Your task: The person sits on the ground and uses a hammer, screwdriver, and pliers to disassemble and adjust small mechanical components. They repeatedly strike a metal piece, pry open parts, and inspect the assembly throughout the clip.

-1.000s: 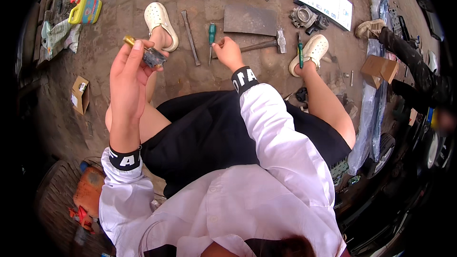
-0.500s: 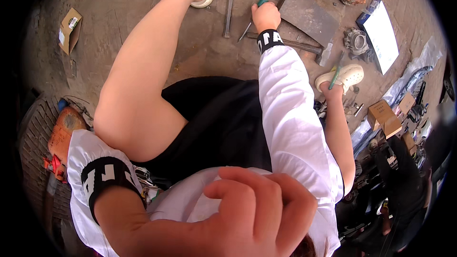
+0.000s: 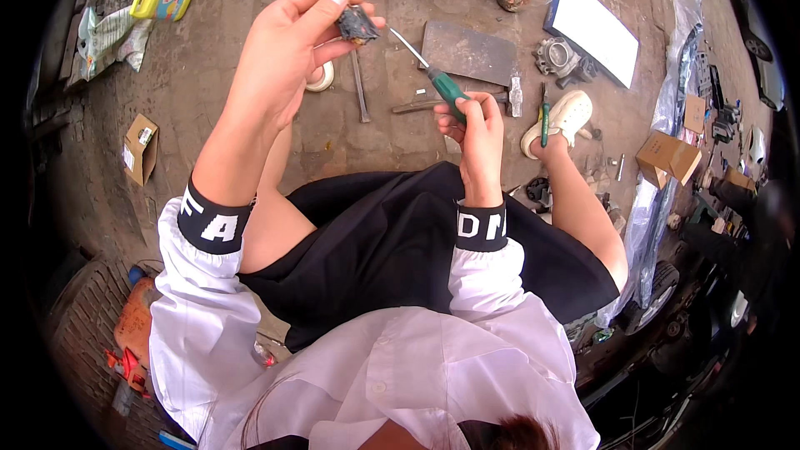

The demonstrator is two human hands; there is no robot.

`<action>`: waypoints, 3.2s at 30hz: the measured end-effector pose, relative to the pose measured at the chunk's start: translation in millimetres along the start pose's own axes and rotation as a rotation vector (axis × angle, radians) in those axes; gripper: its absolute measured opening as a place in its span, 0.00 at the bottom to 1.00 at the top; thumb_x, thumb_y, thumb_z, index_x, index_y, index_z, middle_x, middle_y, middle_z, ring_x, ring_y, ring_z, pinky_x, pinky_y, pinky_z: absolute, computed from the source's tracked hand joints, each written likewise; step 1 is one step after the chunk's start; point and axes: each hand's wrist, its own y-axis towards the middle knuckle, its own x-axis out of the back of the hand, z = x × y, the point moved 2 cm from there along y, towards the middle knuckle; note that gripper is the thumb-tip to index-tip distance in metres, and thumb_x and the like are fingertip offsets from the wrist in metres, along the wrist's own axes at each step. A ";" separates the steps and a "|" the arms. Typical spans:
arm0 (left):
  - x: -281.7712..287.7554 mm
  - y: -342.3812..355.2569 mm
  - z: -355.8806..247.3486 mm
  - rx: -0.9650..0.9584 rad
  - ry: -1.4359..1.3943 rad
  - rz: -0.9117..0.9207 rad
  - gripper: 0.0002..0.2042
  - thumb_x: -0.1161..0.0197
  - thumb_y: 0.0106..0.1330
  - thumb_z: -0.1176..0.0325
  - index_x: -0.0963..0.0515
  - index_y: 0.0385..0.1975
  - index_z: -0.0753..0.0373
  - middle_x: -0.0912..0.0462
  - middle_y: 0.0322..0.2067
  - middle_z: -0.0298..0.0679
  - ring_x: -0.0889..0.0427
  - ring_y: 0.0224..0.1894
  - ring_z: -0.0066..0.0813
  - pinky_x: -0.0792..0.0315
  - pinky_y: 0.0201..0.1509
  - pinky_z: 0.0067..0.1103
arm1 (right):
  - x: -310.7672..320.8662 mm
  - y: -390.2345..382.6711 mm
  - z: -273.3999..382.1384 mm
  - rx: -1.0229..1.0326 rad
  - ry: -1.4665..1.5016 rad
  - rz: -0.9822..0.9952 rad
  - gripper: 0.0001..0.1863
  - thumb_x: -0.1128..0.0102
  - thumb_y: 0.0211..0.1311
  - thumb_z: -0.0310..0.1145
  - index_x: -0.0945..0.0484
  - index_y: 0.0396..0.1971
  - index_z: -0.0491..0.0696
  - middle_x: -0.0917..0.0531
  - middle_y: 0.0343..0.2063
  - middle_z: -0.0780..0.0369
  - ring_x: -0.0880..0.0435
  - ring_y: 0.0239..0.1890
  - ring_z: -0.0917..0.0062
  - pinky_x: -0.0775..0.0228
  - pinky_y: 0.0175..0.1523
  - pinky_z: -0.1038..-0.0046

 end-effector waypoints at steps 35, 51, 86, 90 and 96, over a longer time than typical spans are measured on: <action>-70.7 110.9 342.3 0.231 -0.239 -0.879 0.09 0.37 0.62 0.76 0.32 0.36 0.69 0.22 0.28 0.40 0.23 0.24 0.21 0.22 0.25 0.15 | 41.4 61.3 -21.6 0.253 -1.043 -0.250 0.14 0.40 0.56 0.41 0.18 0.41 0.52 0.17 0.27 0.51 0.18 0.32 0.56 0.26 0.37 0.63; -73.6 130.6 336.6 0.324 -0.408 -0.890 0.10 0.43 0.65 0.78 0.36 0.40 0.71 0.27 0.29 0.40 0.24 0.21 0.23 0.22 0.21 0.19 | 0.5 100.3 4.7 0.192 -1.405 -0.253 0.15 0.39 0.52 0.43 0.15 0.33 0.48 0.16 0.25 0.53 0.16 0.33 0.58 0.24 0.39 0.63; -75.2 102.5 349.2 0.534 -0.386 -0.557 0.29 0.60 0.73 0.48 0.31 0.20 0.71 0.25 0.15 0.44 0.24 0.12 0.33 0.26 0.14 0.25 | -1.5 85.8 6.9 0.291 -1.588 -0.191 0.14 0.37 0.50 0.42 0.15 0.32 0.50 0.16 0.24 0.55 0.16 0.29 0.62 0.23 0.35 0.66; -81.2 102.8 349.7 0.468 -0.343 -0.543 0.30 0.61 0.73 0.49 0.31 0.16 0.69 0.25 0.13 0.43 0.25 0.11 0.33 0.27 0.13 0.25 | -5.4 90.8 7.2 0.306 -1.593 -0.250 0.13 0.35 0.47 0.43 0.16 0.25 0.49 0.17 0.22 0.55 0.16 0.28 0.61 0.23 0.33 0.65; -85.6 107.8 341.9 0.376 -0.310 -0.626 0.29 0.61 0.73 0.50 0.30 0.19 0.70 0.23 0.15 0.43 0.24 0.12 0.32 0.27 0.14 0.24 | -10.9 94.4 2.1 0.318 -1.551 -0.305 0.13 0.34 0.46 0.42 0.17 0.20 0.46 0.17 0.20 0.54 0.15 0.27 0.60 0.22 0.33 0.65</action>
